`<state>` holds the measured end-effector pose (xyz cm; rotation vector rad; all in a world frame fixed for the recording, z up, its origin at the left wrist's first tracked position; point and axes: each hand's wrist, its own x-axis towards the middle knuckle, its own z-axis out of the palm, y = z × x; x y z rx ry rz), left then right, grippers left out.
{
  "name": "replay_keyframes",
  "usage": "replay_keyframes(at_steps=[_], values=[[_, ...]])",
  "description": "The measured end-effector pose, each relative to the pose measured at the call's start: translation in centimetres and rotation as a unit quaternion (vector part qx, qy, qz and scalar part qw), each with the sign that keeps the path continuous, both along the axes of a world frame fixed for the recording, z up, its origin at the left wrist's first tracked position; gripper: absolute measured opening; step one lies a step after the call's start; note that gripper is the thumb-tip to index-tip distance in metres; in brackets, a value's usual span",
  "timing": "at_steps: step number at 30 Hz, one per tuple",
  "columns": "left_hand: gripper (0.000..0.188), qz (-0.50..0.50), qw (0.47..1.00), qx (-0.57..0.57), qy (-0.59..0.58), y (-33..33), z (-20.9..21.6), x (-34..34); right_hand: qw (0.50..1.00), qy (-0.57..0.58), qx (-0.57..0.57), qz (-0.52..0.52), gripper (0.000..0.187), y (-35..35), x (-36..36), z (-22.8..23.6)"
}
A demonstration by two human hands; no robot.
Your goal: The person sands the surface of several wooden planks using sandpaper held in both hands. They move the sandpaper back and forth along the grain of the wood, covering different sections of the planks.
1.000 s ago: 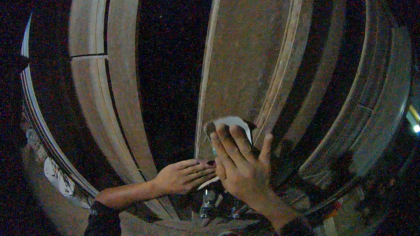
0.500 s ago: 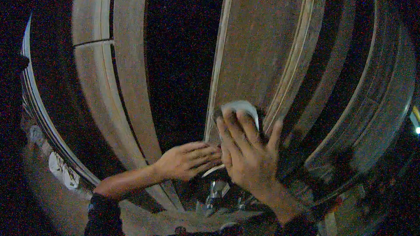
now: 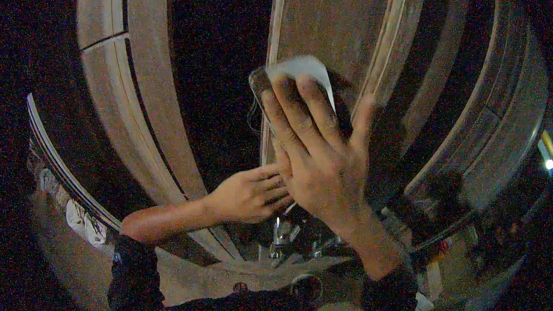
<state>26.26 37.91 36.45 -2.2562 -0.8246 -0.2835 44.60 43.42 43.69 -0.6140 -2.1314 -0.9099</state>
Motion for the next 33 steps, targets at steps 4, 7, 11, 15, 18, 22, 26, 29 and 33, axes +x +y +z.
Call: replay_keyframes(at_steps=[4,7,11,15,18,22,26,29,33], values=[[0.055,-0.018,0.999,0.031,0.005,-0.4,0.3,-0.5,1.000,-0.009,-0.013,0.022,0.043,-0.4,0.9,-0.5],[0.059,0.010,0.999,0.020,-0.026,-0.6,0.5,-0.8,1.000,0.008,-0.008,0.029,0.044,-1.6,1.0,-1.8],[0.044,-0.014,0.993,0.068,-0.096,2.0,0.2,0.9,0.999,-0.001,-0.037,-0.029,0.046,0.3,0.6,-1.4],[0.033,-0.025,0.989,0.107,-0.103,2.7,-0.3,1.9,0.998,0.012,-0.057,-0.019,0.047,0.6,0.4,-0.6],[0.036,-0.028,0.997,0.039,-0.067,1.6,-1.1,1.4,0.998,0.029,-0.060,0.000,0.048,-2.0,0.1,-2.0],[0.039,-0.030,0.996,-0.008,-0.079,1.7,-2.0,1.3,0.989,0.061,-0.134,0.004,0.050,-2.2,-1.0,-1.9],[0.045,-0.021,0.998,0.013,-0.065,2.6,-3.2,1.2,0.995,0.088,-0.004,-0.036,0.051,0.5,-1.7,0.6],[0.047,-0.006,0.994,0.053,-0.098,1.8,-4.5,0.5,0.996,0.076,-0.043,-0.029,0.051,-0.2,-1.9,-0.5],[0.043,-0.013,0.985,0.054,-0.164,2.0,-4.8,0.9,0.991,0.061,-0.122,-0.018,0.050,-2.6,-2.4,-3.6]])
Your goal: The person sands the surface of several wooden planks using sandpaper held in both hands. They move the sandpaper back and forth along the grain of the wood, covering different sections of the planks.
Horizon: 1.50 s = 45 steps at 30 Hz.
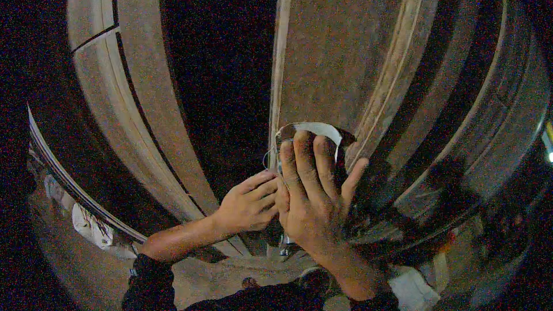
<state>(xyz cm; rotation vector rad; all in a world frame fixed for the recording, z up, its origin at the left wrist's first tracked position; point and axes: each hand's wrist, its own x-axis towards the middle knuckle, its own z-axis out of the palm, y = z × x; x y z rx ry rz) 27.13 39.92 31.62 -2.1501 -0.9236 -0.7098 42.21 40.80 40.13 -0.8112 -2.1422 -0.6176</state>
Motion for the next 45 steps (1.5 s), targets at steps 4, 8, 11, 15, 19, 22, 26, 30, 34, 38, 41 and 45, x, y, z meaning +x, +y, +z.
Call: replay_keyframes(at_steps=[4,8,11,15,19,22,26,30,34,38,41,45], values=[[0.044,0.286,0.892,0.300,0.182,3.2,1.0,2.4,0.996,0.045,0.074,0.018,0.050,2.7,-0.1,0.6],[0.052,0.202,0.955,0.175,0.126,2.8,1.2,2.6,0.996,0.018,0.082,-0.010,0.050,2.9,0.4,1.1],[0.051,0.036,0.998,0.025,0.044,1.1,0.7,1.7,0.999,0.024,0.020,0.006,0.049,0.3,0.6,-0.5],[0.048,0.032,0.998,0.048,0.003,1.9,0.1,2.0,0.999,0.026,0.020,-0.012,0.050,1.1,0.3,-0.5],[0.045,0.005,1.000,-0.011,-0.003,2.9,-0.4,2.1,0.993,0.067,0.102,0.006,0.051,3.5,0.2,1.4],[0.043,-0.003,0.997,0.074,-0.020,1.6,-0.9,1.1,0.999,0.040,0.034,0.007,0.051,2.1,0.3,0.7],[0.045,0.021,0.997,0.065,-0.045,0.8,-0.9,0.7,0.999,0.030,0.027,0.002,0.051,0.6,0.1,-1.3],[0.048,0.018,0.991,0.045,-0.122,2.5,-0.6,2.1,0.997,0.027,0.056,-0.042,0.051,3.3,0.2,0.2],[0.042,0.033,0.995,0.029,-0.093,2.3,-1.4,2.4,0.998,0.016,0.053,-0.036,0.051,3.2,0.7,0.8],[0.034,0.066,0.993,0.068,-0.066,0.6,-1.4,1.7,0.999,0.020,-0.033,-0.024,0.050,1.0,0.7,-1.5],[0.037,0.077,0.992,0.062,-0.077,1.2,0.2,1.8,0.999,0.047,0.005,-0.028,0.050,2.2,0.9,-1.4],[0.041,0.159,0.968,0.091,-0.174,2.8,1.9,2.7,0.992,0.088,0.088,-0.031,0.050,4.8,1.5,1.1]])
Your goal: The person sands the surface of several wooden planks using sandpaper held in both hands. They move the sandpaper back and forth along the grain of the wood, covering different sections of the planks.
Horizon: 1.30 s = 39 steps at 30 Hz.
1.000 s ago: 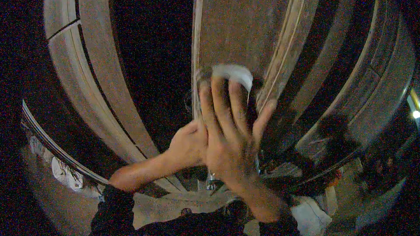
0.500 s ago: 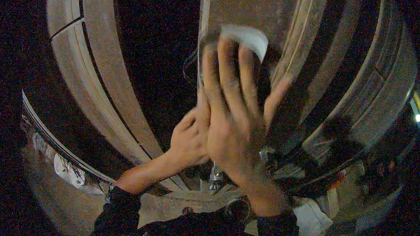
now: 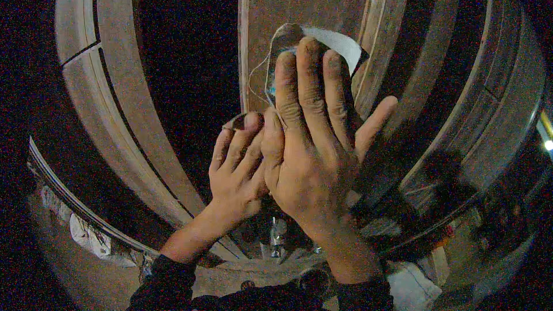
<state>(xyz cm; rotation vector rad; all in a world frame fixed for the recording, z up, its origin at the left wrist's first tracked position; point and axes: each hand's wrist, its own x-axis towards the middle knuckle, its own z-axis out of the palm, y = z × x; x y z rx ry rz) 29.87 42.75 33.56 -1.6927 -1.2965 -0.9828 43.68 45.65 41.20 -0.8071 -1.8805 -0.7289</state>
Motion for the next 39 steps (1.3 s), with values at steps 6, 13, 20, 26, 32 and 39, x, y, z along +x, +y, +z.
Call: replay_keyframes(at_steps=[6,13,20,26,32,39], values=[[0.034,-0.044,0.997,-0.011,0.057,-2.1,-2.1,0.2,0.994,-0.028,-0.107,0.023,0.049,-3.3,-0.2,-2.5],[0.045,-0.067,0.995,0.039,0.057,0.6,-0.6,-0.2,0.999,-0.006,0.031,0.027,0.052,0.6,-1.1,1.3],[0.045,-0.089,0.992,-0.017,0.086,-0.9,-2.8,-0.6,0.993,-0.046,-0.101,0.034,0.052,-2.8,-1.0,-2.7],[0.048,-0.095,0.993,0.029,0.060,2.0,-1.0,-1.2,0.999,-0.003,-0.001,0.036,0.051,1.3,-1.9,0.5],[0.052,-0.063,0.995,0.036,0.074,1.2,-2.4,0.1,0.995,-0.030,-0.086,0.047,0.050,-0.9,-0.7,-1.6],[0.057,-0.084,0.993,-0.039,0.076,2.9,-1.8,-1.2,0.997,-0.022,-0.072,0.029,0.051,1.0,-1.1,-0.7]])
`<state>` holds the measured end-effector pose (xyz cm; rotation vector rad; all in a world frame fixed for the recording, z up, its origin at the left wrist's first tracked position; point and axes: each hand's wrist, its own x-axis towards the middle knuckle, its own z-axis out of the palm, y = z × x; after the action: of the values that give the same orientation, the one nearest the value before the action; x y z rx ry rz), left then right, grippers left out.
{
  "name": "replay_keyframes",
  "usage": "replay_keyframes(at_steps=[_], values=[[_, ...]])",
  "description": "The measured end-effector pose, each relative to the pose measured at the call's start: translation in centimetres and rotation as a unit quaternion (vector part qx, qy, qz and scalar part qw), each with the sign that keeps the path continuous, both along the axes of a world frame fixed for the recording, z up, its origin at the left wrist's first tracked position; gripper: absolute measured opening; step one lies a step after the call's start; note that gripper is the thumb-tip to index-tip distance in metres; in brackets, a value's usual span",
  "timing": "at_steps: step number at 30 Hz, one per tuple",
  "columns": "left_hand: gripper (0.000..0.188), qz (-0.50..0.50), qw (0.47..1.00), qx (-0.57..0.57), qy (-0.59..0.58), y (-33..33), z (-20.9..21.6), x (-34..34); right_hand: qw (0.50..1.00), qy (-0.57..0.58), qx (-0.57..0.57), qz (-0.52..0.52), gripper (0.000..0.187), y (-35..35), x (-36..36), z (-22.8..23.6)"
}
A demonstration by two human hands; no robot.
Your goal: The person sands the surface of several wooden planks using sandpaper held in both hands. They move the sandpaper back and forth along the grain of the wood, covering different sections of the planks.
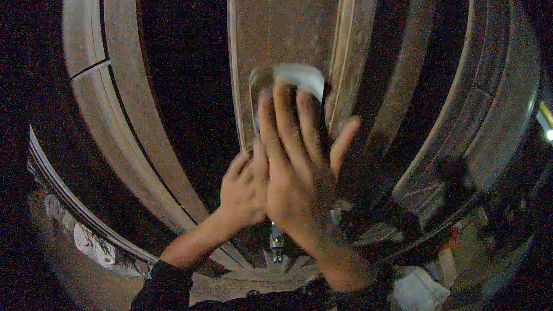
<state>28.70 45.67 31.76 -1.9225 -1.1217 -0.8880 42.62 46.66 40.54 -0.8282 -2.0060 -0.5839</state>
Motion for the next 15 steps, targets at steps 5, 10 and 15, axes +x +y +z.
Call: replay_keyframes(at_steps=[5,10,15], values=[[0.056,-0.016,0.998,0.052,-0.022,0.0,0.9,0.2,0.999,0.028,0.035,0.024,0.050,0.0,0.0,1.2],[0.056,-0.014,0.999,0.028,0.029,-3.5,-0.3,-0.6,0.998,0.019,-0.030,0.051,0.052,-3.0,-0.3,-2.3],[0.057,0.020,0.997,0.069,-0.029,-1.2,3.0,-1.0,0.997,0.049,0.059,0.025,0.052,0.0,-1.7,3.0]])
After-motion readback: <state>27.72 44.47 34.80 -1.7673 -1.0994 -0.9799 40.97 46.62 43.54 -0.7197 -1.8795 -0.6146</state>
